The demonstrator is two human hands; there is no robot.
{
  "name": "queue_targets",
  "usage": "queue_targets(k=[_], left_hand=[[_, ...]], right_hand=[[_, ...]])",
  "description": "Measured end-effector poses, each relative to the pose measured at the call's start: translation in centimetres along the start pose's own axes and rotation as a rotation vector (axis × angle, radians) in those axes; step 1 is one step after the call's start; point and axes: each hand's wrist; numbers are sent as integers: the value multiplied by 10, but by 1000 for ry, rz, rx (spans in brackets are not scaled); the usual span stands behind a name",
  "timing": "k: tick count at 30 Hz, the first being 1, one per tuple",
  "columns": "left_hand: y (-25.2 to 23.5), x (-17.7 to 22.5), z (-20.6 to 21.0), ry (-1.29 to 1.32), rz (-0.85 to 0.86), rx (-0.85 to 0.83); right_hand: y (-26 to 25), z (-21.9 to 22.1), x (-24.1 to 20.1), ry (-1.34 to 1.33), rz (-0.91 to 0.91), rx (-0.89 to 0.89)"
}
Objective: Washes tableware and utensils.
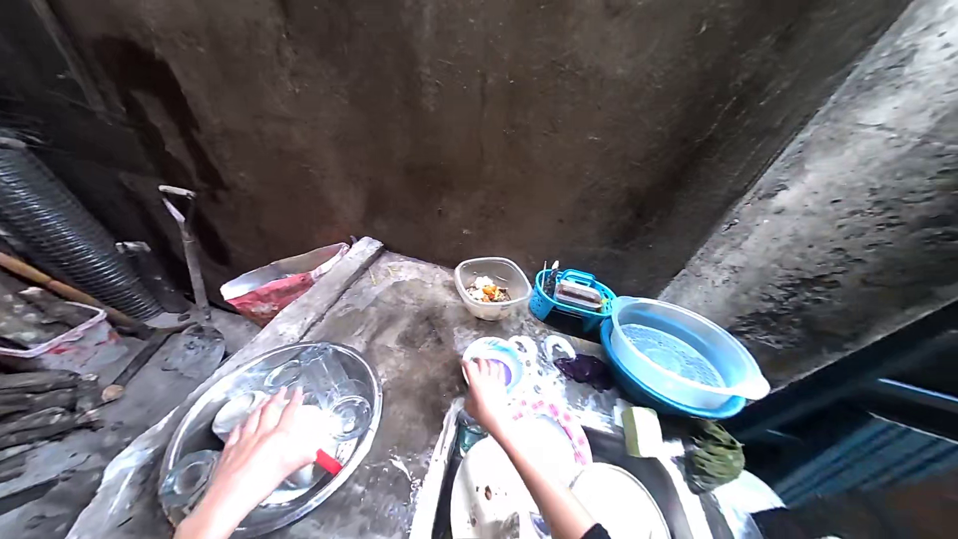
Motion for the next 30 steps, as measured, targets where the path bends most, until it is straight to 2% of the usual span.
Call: queue_targets(k=[1, 3, 5, 8, 10, 11, 13, 16, 20, 21, 23, 25, 27, 30], left_hand=[[4, 4, 4, 21, 19, 77], [8, 19, 15, 66, 95, 238], [11, 45, 25, 105, 190, 349], [22, 91, 43, 189, 327, 376], [30, 124, 63, 260, 389, 271], [33, 140, 77, 289, 412, 196], [39, 174, 111, 370, 422, -8], [49, 228, 173, 420, 467, -288], [70, 298, 252, 395, 670, -443], [74, 311, 267, 376, 710, -468], [80, 332, 291, 257, 748, -521], [83, 341, 311, 106, 788, -546], [81, 340, 328, -40, 818, -625], [81, 338, 337, -94, 822, -700]], right_hand=[[2, 9, 27, 65, 41, -62], [10, 24, 65, 131, -22, -61], [14, 27, 82, 124, -108, -18], [42, 17, 90, 85, -168, 28], [86, -1, 93, 45, -153, -12], [113, -4, 99, 46, -153, 28], [168, -4, 120, 65, -169, 130], [240, 2, 150, 33, -149, 157], [297, 15, 182, 88, -76, 238], [306, 16, 188, 104, -36, 194], [321, 7, 196, 81, 103, -79], [341, 10, 214, 34, 93, -97], [357, 13, 234, -125, 20, -127], [368, 4, 247, -291, -33, -209]])
Point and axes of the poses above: each hand's wrist, its own y-axis away from the middle knuckle, its own z-axis out of the palm, x = y × z, and after that the axes turned 2 degrees about y, right-handed
